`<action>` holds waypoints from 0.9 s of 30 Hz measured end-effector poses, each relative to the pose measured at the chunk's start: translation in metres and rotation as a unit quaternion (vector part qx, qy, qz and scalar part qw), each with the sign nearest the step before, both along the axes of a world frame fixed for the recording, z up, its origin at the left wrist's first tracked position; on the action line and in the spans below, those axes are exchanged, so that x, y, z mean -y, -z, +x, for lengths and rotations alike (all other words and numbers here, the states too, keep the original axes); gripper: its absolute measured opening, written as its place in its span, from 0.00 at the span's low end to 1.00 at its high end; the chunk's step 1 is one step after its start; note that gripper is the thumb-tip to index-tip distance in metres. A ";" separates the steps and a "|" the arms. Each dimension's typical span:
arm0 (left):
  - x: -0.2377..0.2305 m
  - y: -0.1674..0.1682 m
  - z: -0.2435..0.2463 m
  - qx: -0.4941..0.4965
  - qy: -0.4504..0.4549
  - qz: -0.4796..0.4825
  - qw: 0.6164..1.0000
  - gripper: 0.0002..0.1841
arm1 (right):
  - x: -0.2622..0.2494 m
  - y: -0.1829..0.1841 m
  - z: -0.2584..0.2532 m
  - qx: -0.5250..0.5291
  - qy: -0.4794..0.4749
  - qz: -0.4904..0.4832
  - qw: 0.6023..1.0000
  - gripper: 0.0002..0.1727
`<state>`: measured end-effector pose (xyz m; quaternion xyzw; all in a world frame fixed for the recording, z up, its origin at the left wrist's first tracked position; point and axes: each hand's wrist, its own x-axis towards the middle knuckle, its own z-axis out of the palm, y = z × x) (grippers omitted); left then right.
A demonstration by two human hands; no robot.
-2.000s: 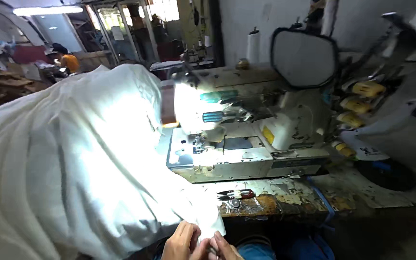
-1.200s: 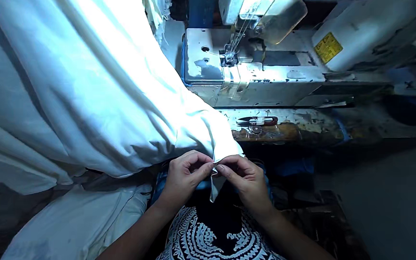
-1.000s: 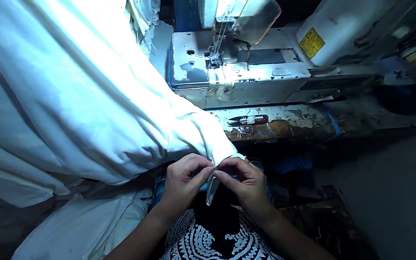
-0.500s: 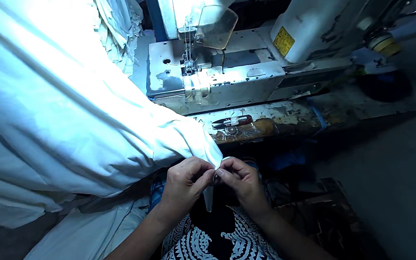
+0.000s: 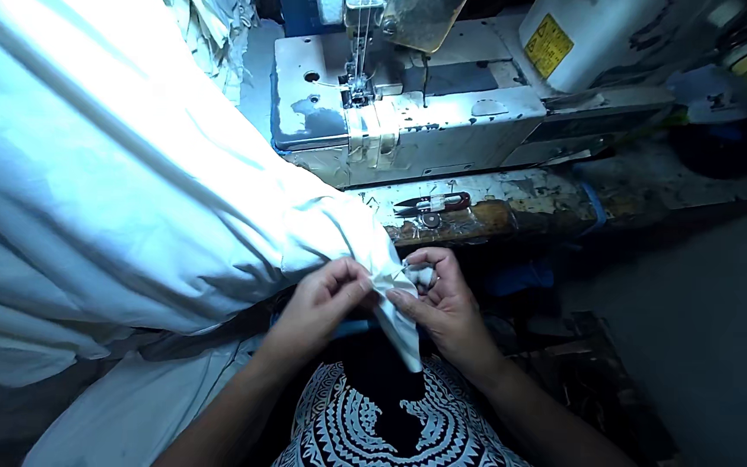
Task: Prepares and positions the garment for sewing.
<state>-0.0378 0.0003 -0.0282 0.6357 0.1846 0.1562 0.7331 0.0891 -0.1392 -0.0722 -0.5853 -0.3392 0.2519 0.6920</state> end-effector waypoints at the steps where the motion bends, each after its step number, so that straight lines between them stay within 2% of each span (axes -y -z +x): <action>1: -0.010 -0.008 -0.003 0.053 -0.004 -0.084 0.995 0.11 | 0.000 0.002 0.004 0.050 0.026 -0.020 0.998 0.25; 3: -0.030 -0.028 -0.014 0.177 -0.008 -0.193 0.965 0.15 | -0.001 0.013 0.015 0.116 0.061 -0.058 0.990 0.26; 4: -0.036 -0.035 -0.021 0.222 -0.014 -0.212 0.952 0.16 | -0.002 0.016 0.018 0.091 0.051 -0.060 0.993 0.22; 6: -0.036 -0.030 -0.037 0.232 -0.047 -0.223 0.946 0.15 | -0.001 0.007 0.022 -0.072 -0.037 -0.019 0.997 0.09; 7: -0.034 -0.021 -0.048 0.200 -0.085 -0.218 0.952 0.15 | 0.001 0.000 0.024 -0.192 -0.101 0.007 0.976 0.08; 8: -0.033 -0.012 -0.057 0.148 -0.134 -0.194 0.960 0.13 | 0.002 -0.003 0.026 -0.289 -0.159 0.026 0.944 0.11; 10: -0.038 0.006 -0.074 0.061 -0.177 -0.107 0.976 0.04 | 0.002 -0.007 0.029 -0.383 -0.226 0.051 0.894 0.17; 11: -0.039 0.011 -0.081 0.034 -0.167 -0.052 0.984 0.04 | 0.002 -0.008 0.030 -0.395 -0.244 0.049 0.884 0.17; 13: -0.040 0.012 -0.089 0.005 -0.139 0.070 0.988 0.11 | -0.004 -0.012 0.030 -0.386 -0.265 0.041 0.883 0.13; 15: -0.042 0.009 -0.092 0.022 -0.138 0.138 0.980 0.11 | -0.009 -0.015 0.031 -0.334 -0.271 0.049 0.901 0.02; 18: -0.041 0.005 -0.096 0.116 -0.156 0.192 0.962 0.07 | -0.007 -0.021 0.030 -0.188 -0.236 0.089 0.949 0.10; 21: -0.031 -0.002 -0.097 0.116 -0.189 0.332 0.917 0.06 | -0.001 -0.029 0.019 0.049 -0.159 0.078 0.983 0.15; 24: -0.020 -0.006 -0.097 0.098 -0.236 0.451 0.855 0.11 | 0.000 -0.028 0.008 0.273 -0.034 0.067 0.959 0.13; 27: -0.012 -0.009 -0.100 0.111 -0.250 0.504 0.819 0.11 | 0.001 -0.029 0.005 0.397 0.051 0.081 0.913 0.10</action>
